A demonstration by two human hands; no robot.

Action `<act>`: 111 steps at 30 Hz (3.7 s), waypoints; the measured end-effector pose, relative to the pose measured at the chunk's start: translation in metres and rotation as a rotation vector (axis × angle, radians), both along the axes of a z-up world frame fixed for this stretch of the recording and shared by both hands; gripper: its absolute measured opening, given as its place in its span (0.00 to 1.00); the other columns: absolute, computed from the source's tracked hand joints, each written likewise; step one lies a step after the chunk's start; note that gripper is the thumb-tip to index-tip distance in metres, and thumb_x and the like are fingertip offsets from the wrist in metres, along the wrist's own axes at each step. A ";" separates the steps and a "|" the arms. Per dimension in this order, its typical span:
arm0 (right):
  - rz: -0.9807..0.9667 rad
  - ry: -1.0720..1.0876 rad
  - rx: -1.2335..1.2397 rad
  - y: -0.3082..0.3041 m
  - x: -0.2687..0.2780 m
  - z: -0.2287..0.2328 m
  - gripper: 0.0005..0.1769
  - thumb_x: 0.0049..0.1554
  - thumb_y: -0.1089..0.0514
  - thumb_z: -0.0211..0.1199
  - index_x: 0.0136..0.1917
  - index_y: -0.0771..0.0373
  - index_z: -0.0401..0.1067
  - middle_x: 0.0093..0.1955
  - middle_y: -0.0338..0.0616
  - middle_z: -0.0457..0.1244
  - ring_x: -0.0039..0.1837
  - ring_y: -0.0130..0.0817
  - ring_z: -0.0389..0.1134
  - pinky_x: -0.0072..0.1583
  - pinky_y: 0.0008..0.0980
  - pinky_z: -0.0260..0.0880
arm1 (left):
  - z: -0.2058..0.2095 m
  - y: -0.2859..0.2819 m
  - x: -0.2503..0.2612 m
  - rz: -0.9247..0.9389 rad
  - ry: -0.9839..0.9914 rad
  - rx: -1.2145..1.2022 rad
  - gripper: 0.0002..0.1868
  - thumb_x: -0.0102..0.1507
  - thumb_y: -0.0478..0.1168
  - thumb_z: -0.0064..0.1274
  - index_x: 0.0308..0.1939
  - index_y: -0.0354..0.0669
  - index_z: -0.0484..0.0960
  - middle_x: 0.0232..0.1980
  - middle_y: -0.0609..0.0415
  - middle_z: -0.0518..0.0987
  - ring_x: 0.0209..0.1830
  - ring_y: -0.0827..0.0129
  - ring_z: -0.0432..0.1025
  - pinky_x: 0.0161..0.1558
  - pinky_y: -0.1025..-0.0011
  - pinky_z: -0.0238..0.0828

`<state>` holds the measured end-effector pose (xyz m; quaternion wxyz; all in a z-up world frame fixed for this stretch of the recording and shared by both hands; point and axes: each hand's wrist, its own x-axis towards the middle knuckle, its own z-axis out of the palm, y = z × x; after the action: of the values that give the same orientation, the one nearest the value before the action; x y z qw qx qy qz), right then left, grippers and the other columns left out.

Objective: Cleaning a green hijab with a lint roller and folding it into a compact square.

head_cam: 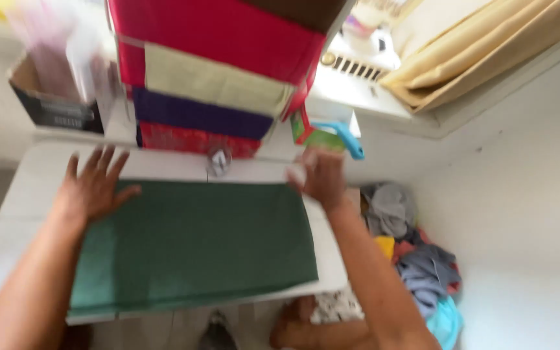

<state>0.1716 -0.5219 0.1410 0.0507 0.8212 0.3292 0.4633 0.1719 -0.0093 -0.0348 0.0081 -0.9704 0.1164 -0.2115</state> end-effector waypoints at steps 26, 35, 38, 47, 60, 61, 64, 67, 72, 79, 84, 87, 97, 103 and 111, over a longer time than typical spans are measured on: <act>-0.100 1.000 -0.524 0.035 -0.024 -0.003 0.19 0.65 0.48 0.50 0.69 0.38 0.67 0.52 0.45 0.65 0.55 0.55 0.71 0.58 0.51 0.71 | 0.049 -0.031 -0.047 -0.255 0.744 0.307 0.46 0.51 0.60 0.71 0.70 0.60 0.69 0.72 0.56 0.70 0.71 0.62 0.67 0.61 0.57 0.74; -0.070 1.240 -0.489 0.121 0.013 -0.020 0.22 0.64 0.45 0.52 0.72 0.33 0.65 0.55 0.46 0.64 0.57 0.57 0.70 0.57 0.55 0.74 | 0.043 0.016 -0.048 -0.096 0.766 0.228 0.72 0.41 0.72 0.73 0.80 0.52 0.52 0.83 0.53 0.54 0.82 0.61 0.52 0.71 0.49 0.65; -0.004 1.216 -0.535 0.188 0.025 -0.041 0.23 0.65 0.45 0.51 0.73 0.30 0.64 0.53 0.44 0.64 0.57 0.54 0.71 0.56 0.54 0.74 | 0.040 0.034 -0.055 0.028 0.819 0.197 0.77 0.38 0.72 0.75 0.81 0.47 0.49 0.85 0.51 0.49 0.83 0.59 0.49 0.73 0.43 0.59; 0.220 1.221 -0.458 0.312 0.034 -0.077 0.29 0.66 0.51 0.52 0.78 0.31 0.59 0.52 0.47 0.62 0.55 0.56 0.71 0.54 0.53 0.74 | 0.049 0.038 -0.056 0.131 0.956 0.136 0.83 0.38 0.65 0.81 0.83 0.45 0.40 0.87 0.51 0.41 0.85 0.56 0.43 0.72 0.35 0.56; -0.261 1.401 -0.400 -0.001 0.050 -0.014 0.32 0.56 0.60 0.65 0.69 0.28 0.72 0.52 0.61 0.70 0.58 0.66 0.70 0.61 0.57 0.71 | 0.027 0.037 -0.046 0.159 0.977 0.137 0.87 0.35 0.66 0.87 0.83 0.46 0.40 0.87 0.54 0.39 0.84 0.55 0.44 0.64 0.39 0.71; -0.276 1.396 -0.399 -0.023 0.047 -0.013 0.32 0.56 0.60 0.65 0.69 0.28 0.72 0.52 0.61 0.70 0.58 0.66 0.70 0.61 0.57 0.71 | 0.018 0.040 -0.049 0.147 0.971 0.133 0.87 0.35 0.66 0.87 0.83 0.46 0.40 0.87 0.54 0.39 0.84 0.55 0.44 0.64 0.39 0.71; -0.664 1.390 -0.460 -0.081 0.036 -0.014 0.33 0.58 0.61 0.64 0.69 0.25 0.72 0.60 0.34 0.68 0.55 0.38 0.71 0.63 0.36 0.68 | 0.001 0.047 -0.045 0.135 0.851 0.167 0.90 0.30 0.63 0.91 0.82 0.50 0.42 0.88 0.59 0.35 0.85 0.59 0.41 0.65 0.51 0.69; -0.679 1.303 -0.508 -0.101 0.026 -0.018 0.34 0.56 0.62 0.63 0.68 0.24 0.73 0.58 0.34 0.67 0.53 0.39 0.70 0.60 0.36 0.70 | -0.004 0.046 -0.042 0.145 0.896 0.291 0.92 0.32 0.71 0.89 0.83 0.50 0.39 0.89 0.58 0.31 0.86 0.59 0.38 0.66 0.52 0.72; -0.692 1.247 -0.291 -0.062 0.006 0.013 0.27 0.60 0.57 0.62 0.70 0.35 0.71 0.60 0.39 0.69 0.54 0.42 0.71 0.59 0.39 0.72 | -0.010 0.048 -0.034 0.169 0.927 0.349 0.94 0.33 0.74 0.91 0.83 0.52 0.37 0.89 0.59 0.33 0.86 0.59 0.40 0.68 0.51 0.71; -0.657 1.338 -0.247 -0.050 -0.039 -0.018 0.18 0.62 0.51 0.57 0.65 0.52 0.66 0.47 0.45 0.70 0.47 0.46 0.74 0.51 0.45 0.75 | -0.059 0.053 -0.021 0.120 0.643 0.373 0.92 0.16 0.97 0.72 0.78 0.69 0.52 0.89 0.60 0.42 0.89 0.58 0.32 0.76 0.30 0.33; -0.508 1.123 -0.100 -0.036 -0.041 -0.054 0.24 0.58 0.57 0.55 0.67 0.63 0.68 0.39 0.61 0.68 0.38 0.61 0.70 0.42 0.52 0.70 | -0.051 0.043 -0.029 0.029 0.792 0.331 0.97 0.22 0.87 0.86 0.81 0.68 0.39 0.88 0.64 0.35 0.86 0.63 0.35 0.77 0.39 0.45; -0.600 0.940 -0.148 -0.036 -0.017 -0.083 0.27 0.62 0.53 0.53 0.74 0.60 0.63 0.44 0.57 0.68 0.39 0.56 0.70 0.41 0.47 0.71 | -0.052 0.040 -0.026 0.101 0.810 0.378 1.01 0.19 0.89 0.87 0.82 0.68 0.38 0.89 0.64 0.35 0.87 0.67 0.37 0.76 0.46 0.52; -0.889 1.683 -0.176 -0.003 -0.034 -0.007 0.27 0.58 0.60 0.47 0.69 0.60 0.71 0.43 0.48 0.71 0.29 0.40 0.67 0.35 0.34 0.72 | -0.052 0.038 -0.022 0.120 0.822 0.369 1.00 0.19 0.87 0.89 0.82 0.68 0.40 0.89 0.65 0.35 0.87 0.68 0.36 0.73 0.46 0.60; -0.559 0.975 -0.186 -0.043 -0.023 -0.089 0.31 0.63 0.51 0.54 0.77 0.61 0.59 0.43 0.55 0.67 0.39 0.54 0.69 0.44 0.47 0.70 | -0.069 0.044 -0.023 0.138 0.740 0.440 1.03 0.14 0.94 0.82 0.82 0.70 0.40 0.89 0.64 0.37 0.87 0.68 0.36 0.75 0.47 0.54; -0.754 1.796 -0.271 0.016 -0.072 0.037 0.25 0.58 0.57 0.54 0.68 0.61 0.71 0.35 0.45 0.70 0.26 0.36 0.68 0.33 0.30 0.72 | -0.077 0.057 -0.027 0.154 0.700 0.465 1.03 0.13 0.97 0.75 0.82 0.67 0.41 0.88 0.66 0.39 0.87 0.70 0.37 0.77 0.49 0.51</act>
<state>0.1000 -0.5058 0.1780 0.0200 0.9067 0.0122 -0.4212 0.1448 0.0474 -0.1120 0.2027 -0.9618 0.0841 0.1636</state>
